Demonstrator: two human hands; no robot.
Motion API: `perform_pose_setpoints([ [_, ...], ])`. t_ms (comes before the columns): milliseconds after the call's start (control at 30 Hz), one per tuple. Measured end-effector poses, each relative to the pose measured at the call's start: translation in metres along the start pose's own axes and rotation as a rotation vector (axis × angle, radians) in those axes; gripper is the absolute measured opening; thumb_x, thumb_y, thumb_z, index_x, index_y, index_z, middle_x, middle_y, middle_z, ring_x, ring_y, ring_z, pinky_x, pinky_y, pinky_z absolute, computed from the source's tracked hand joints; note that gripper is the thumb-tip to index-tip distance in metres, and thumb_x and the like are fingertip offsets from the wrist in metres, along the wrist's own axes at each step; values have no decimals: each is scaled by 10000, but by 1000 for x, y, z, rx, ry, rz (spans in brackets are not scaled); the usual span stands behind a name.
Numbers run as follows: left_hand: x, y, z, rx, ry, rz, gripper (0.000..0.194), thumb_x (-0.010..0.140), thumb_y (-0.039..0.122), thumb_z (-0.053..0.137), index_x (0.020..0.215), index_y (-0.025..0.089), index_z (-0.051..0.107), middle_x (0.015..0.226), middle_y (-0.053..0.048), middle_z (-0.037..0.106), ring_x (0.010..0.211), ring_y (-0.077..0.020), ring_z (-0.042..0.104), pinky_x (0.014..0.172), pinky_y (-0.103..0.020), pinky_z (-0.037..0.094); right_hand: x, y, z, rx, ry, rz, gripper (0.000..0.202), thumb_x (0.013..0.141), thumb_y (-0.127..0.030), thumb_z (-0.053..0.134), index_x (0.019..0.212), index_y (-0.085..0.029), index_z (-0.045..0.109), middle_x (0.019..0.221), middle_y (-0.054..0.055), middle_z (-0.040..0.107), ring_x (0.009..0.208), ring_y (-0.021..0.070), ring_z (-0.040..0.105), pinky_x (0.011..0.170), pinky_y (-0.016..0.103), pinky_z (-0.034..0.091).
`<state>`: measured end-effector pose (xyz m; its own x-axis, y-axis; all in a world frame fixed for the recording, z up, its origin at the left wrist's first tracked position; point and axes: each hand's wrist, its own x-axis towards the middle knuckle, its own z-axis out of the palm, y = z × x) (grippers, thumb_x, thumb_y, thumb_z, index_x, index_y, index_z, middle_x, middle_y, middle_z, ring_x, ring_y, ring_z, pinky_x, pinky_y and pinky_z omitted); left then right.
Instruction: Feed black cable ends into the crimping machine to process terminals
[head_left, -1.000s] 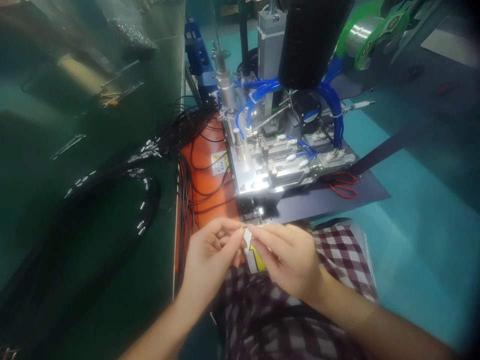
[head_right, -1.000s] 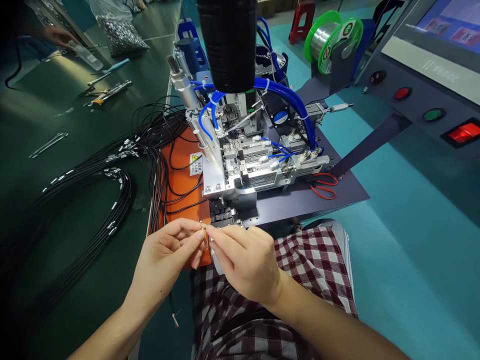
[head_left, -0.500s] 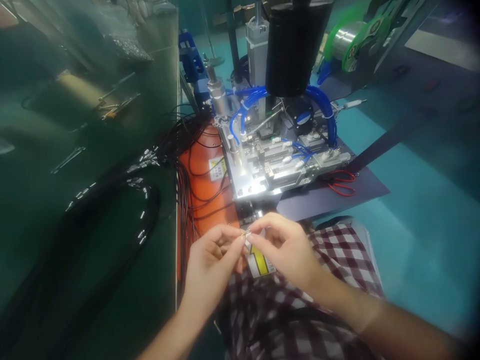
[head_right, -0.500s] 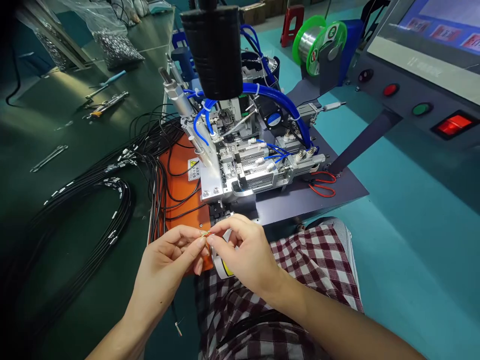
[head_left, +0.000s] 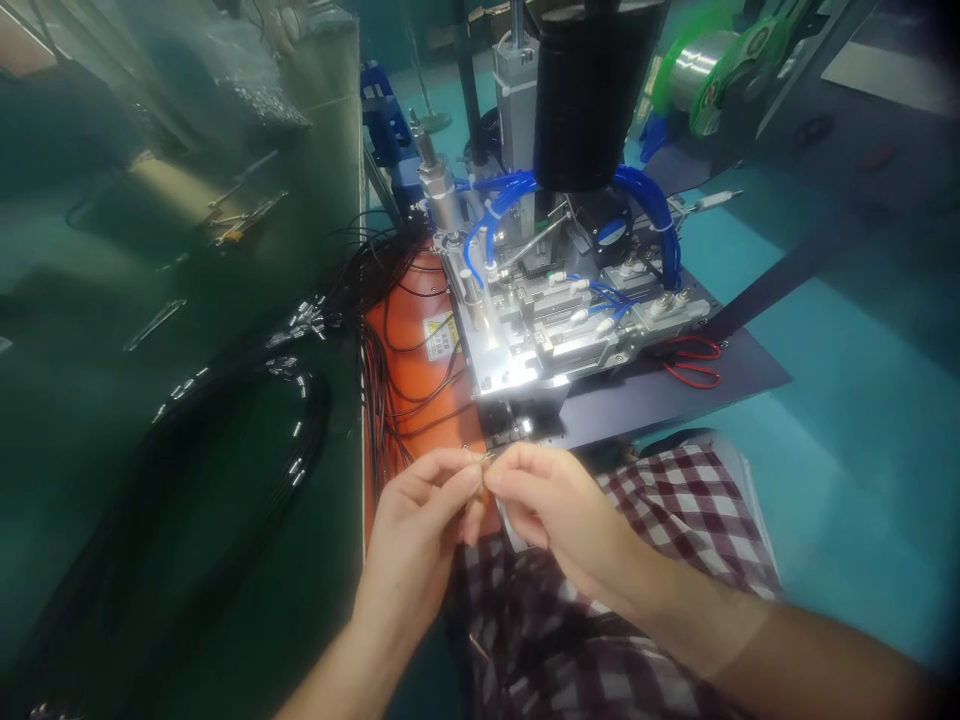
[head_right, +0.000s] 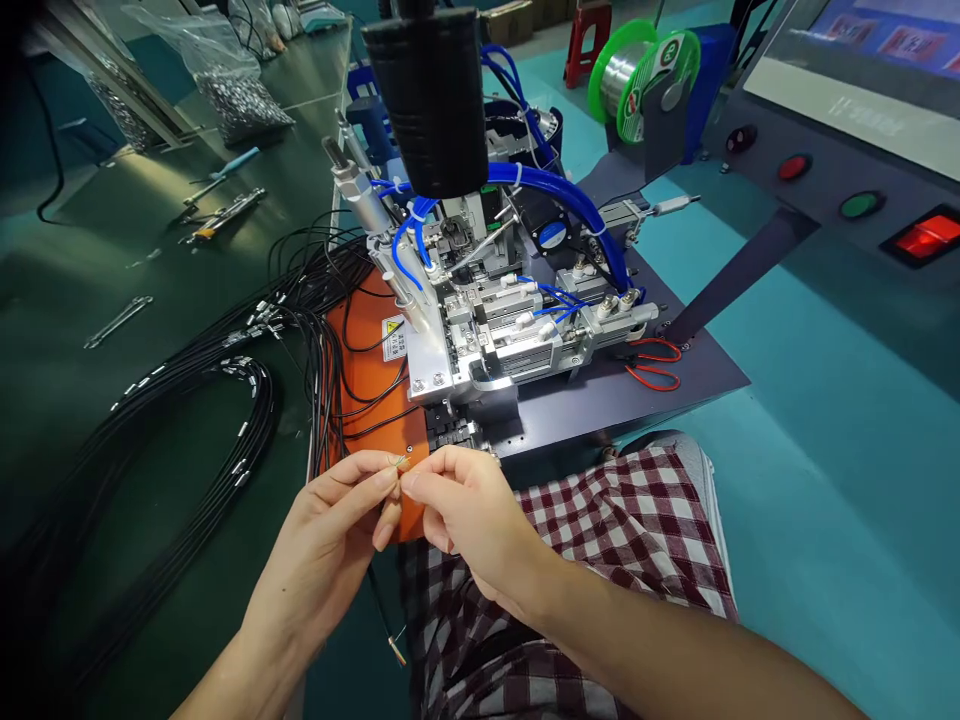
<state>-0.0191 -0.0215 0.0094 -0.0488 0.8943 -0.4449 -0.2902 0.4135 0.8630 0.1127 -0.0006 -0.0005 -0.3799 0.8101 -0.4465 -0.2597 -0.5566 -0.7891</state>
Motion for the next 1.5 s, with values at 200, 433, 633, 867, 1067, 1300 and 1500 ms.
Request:
perform_pose_setpoints([
  [200,2,0,-2,69,42,-12,156,752,271,715,693,149,637,449,58,494,386,-25,380,486,-165,313,-2,-2,-12,-269,10,-72,118,817,-277,610,766,-172,587,414,-91,434,350,57,344,343,166,256],
  [433,4,-2,-2,103,10,-21,199,741,275,731,659,143,606,495,50,517,386,-32,409,469,-174,308,5,3,-16,-434,89,-320,108,837,-261,607,772,-175,611,706,7,602,548,112,523,481,227,403],
  [633,2,1,-3,71,-42,-17,171,793,274,678,694,143,631,453,46,493,423,-46,406,501,-179,332,2,12,-14,-703,124,-688,139,866,-153,518,733,-177,551,725,3,563,642,130,513,616,273,410],
  [867,2,-2,-3,110,-25,24,150,783,255,686,712,131,641,598,21,571,405,-23,402,464,-185,297,5,-6,-16,-305,-88,-90,202,877,-263,528,694,-190,483,466,-90,406,407,71,340,413,198,272],
  [1067,3,-5,-3,160,14,12,165,768,296,721,765,145,657,541,57,485,426,-16,328,443,-165,245,6,-14,-19,-271,-105,-12,218,835,-255,565,652,-177,478,417,-102,381,393,50,293,392,175,234],
  [1300,3,3,-1,84,-10,-40,150,758,262,684,705,129,639,529,51,483,422,-18,308,465,-188,241,-2,-3,-11,-247,-37,-56,199,871,-260,543,697,-189,476,455,-104,374,391,52,302,368,168,224],
  [1500,4,6,-3,127,17,-46,189,742,287,694,679,125,618,528,48,493,392,-11,289,448,-203,183,-1,3,-18,-405,33,-210,102,855,-260,581,795,-182,609,609,-28,572,453,82,452,418,207,347],
])
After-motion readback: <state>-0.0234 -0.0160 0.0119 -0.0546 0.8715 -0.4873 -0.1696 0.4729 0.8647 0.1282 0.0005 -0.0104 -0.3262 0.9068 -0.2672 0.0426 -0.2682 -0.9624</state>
